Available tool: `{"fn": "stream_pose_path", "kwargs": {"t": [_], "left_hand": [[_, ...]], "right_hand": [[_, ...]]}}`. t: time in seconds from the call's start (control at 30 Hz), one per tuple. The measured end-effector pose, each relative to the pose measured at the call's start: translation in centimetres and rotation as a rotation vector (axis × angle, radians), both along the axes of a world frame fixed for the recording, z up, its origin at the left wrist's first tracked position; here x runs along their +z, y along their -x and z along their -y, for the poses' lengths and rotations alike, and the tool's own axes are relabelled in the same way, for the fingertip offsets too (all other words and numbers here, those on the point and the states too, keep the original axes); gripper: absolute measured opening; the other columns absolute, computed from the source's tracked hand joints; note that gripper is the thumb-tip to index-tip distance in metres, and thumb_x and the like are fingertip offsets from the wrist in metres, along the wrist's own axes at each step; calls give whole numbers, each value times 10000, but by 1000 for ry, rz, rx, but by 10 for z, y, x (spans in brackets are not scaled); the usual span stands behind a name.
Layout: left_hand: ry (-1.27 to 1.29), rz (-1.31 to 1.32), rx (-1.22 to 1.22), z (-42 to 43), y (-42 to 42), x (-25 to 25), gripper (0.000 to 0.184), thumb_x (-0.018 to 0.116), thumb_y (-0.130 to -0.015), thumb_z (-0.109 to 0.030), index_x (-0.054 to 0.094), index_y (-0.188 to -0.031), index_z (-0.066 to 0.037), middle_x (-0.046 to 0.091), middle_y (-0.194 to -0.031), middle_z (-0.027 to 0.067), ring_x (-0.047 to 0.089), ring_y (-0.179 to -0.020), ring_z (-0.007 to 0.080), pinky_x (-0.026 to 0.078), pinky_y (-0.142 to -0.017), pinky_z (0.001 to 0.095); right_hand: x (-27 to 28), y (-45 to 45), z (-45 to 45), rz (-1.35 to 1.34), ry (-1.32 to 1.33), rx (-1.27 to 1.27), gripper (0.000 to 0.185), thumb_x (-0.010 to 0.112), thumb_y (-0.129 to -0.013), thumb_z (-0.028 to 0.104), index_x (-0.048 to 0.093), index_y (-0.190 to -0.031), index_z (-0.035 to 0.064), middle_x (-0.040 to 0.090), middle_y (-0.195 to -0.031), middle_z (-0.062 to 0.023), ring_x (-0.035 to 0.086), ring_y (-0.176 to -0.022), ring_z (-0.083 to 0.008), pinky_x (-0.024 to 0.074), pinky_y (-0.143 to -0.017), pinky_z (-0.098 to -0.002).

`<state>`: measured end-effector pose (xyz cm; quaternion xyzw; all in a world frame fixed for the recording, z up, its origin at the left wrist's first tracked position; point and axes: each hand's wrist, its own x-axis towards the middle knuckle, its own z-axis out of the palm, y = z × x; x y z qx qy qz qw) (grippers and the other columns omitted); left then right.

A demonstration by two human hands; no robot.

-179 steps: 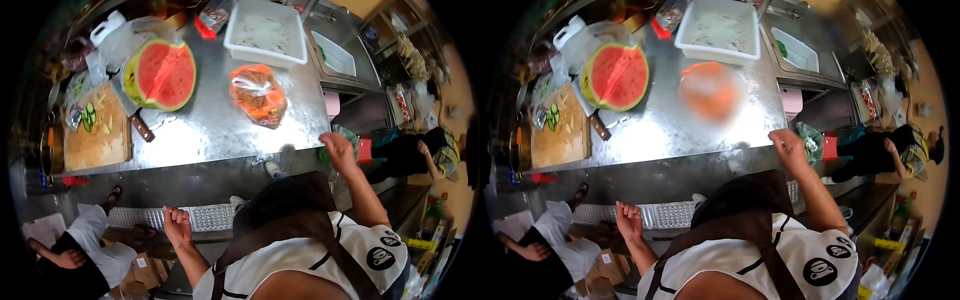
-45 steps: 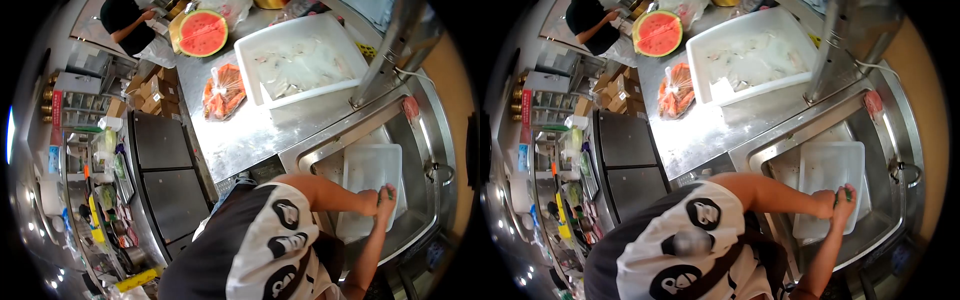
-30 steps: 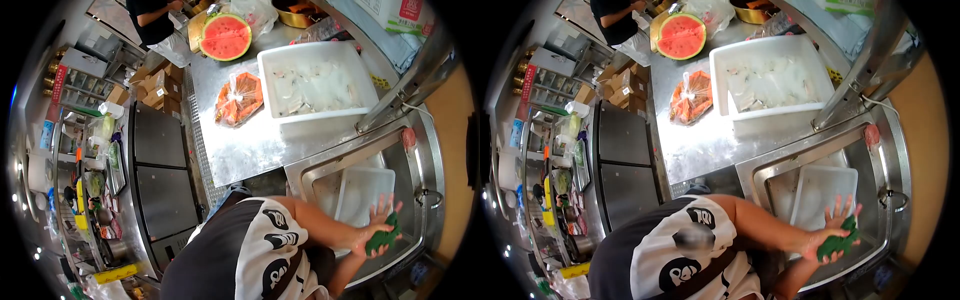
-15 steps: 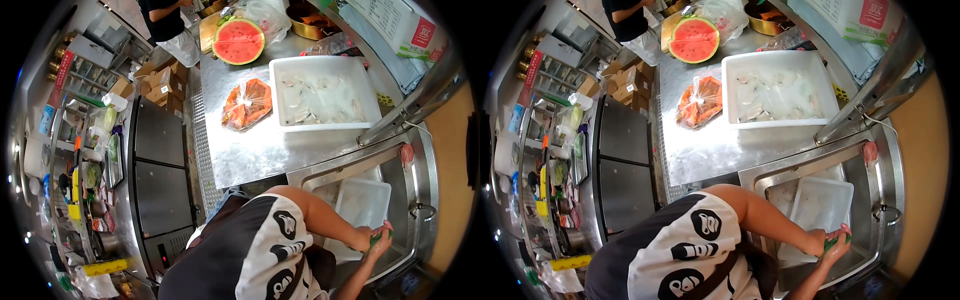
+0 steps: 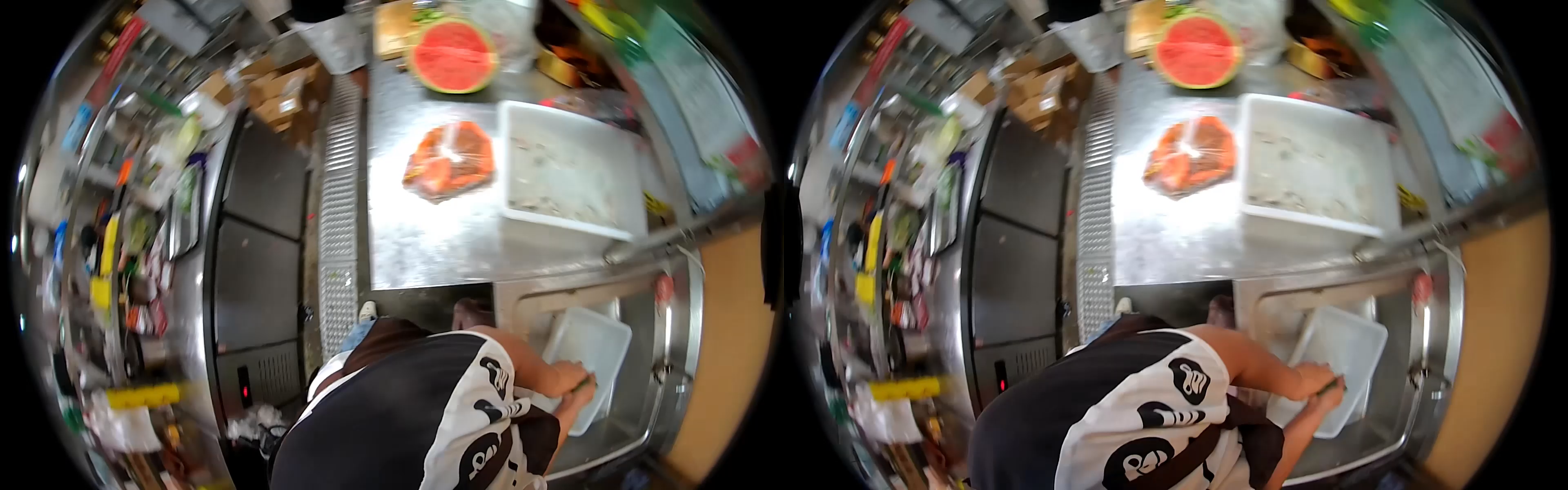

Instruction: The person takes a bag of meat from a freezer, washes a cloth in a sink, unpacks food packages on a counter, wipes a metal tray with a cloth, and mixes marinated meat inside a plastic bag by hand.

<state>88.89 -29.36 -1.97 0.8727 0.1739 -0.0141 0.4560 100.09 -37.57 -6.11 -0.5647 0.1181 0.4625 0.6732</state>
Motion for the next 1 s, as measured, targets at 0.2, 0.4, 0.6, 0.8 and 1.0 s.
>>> {"fn": "stream_pose_path", "kwargs": {"t": [0.2,0.4,0.6,0.8,1.0], "left_hand": [[696,-49,342,-78,94,112,505,714,-609,-108,493,-1028,68,545,-1047,243,617,-828,338,511,-717,456],[1332,519,459,-135,262,99,297,592,-773,-286,631,-925,-34,613,-898,94,591,-848,207,474,-774,375],[1114,813,1051,-118,515,141,438,637,-793,-338,546,-1097,-37,527,-1088,98,479,-1040,152,407,-846,284],[1061,1296,1642,-61,707,135,419,604,-834,-391,572,-1026,-20,587,-811,39,575,-776,164,490,-693,313],[1107,1731,1153,-32,782,147,439,410,-931,-409,567,-1036,-13,602,-851,61,573,-831,207,470,-763,309]], "right_hand": [[138,68,-18,335,-70,359,517,510,-897,337,389,-1305,42,439,-1258,-124,434,-1153,-260,360,-967,-403],[219,208,-106,561,-368,676,513,492,-911,292,361,-1322,14,385,-1311,-132,413,-1177,-257,336,-988,-369],[234,443,-169,511,-614,1031,519,500,-905,269,359,-1327,2,363,-1340,-139,387,-1208,-265,328,-1005,-396],[199,593,-212,1122,-536,1529,382,459,-933,271,533,-1185,-6,542,-1162,-134,525,-1023,-191,366,-932,-319],[207,778,-187,-193,-784,1478,561,441,-931,307,264,-1371,7,389,-1342,-158,385,-1220,-215,288,-1014,-334]]}}
